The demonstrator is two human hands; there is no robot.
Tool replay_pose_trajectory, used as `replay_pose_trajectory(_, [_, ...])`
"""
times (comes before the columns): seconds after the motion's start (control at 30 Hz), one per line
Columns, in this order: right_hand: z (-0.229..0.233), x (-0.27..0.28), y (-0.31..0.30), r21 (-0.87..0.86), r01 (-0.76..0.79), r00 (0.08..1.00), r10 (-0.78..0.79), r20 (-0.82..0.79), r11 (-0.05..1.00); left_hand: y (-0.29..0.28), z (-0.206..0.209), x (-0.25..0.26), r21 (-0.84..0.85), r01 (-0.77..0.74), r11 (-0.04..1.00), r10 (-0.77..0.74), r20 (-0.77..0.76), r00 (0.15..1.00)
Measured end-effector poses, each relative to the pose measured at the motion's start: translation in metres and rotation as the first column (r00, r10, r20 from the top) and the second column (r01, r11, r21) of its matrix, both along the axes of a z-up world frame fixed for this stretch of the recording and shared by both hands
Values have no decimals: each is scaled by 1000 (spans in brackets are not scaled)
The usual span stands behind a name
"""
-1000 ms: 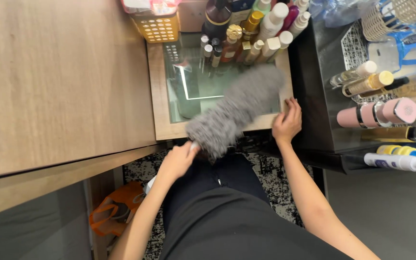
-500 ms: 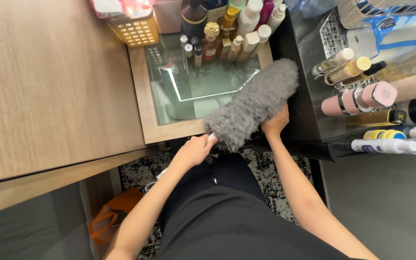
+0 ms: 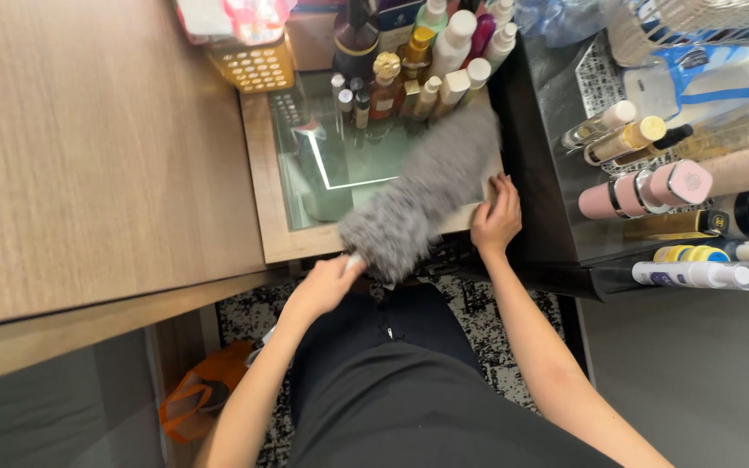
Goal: Dusting the surface and organizing cosmetic bottles on a vanity table.
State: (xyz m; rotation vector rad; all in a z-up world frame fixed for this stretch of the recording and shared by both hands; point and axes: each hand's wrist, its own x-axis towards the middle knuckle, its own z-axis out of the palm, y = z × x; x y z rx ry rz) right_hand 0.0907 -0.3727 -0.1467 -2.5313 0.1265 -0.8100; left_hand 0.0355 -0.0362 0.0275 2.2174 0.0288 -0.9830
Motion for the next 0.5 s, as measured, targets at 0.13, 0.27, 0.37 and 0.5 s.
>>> replay_pose_trajectory(0.13, [-14,5,-5,41,68,998,-68,-14,997,23,6,-7,-64,38,997,-44,-92,995])
replay_pose_trajectory(0.27, [13,5,5,-32,-1,1000,1,-3,999,41,3,-21,-17,-93,996,92,-56,994])
replay_pose_trajectory(0.37, [48,-3,24,-20,-25,1000,24,-5,999,51,2,-39,-41,-51,998,46,-123,991])
replay_pose_trajectory(0.5, [24,-1,11,-36,-19,998,17,-52,999,98,-41,-71,-10,-193,981,192,-64,979])
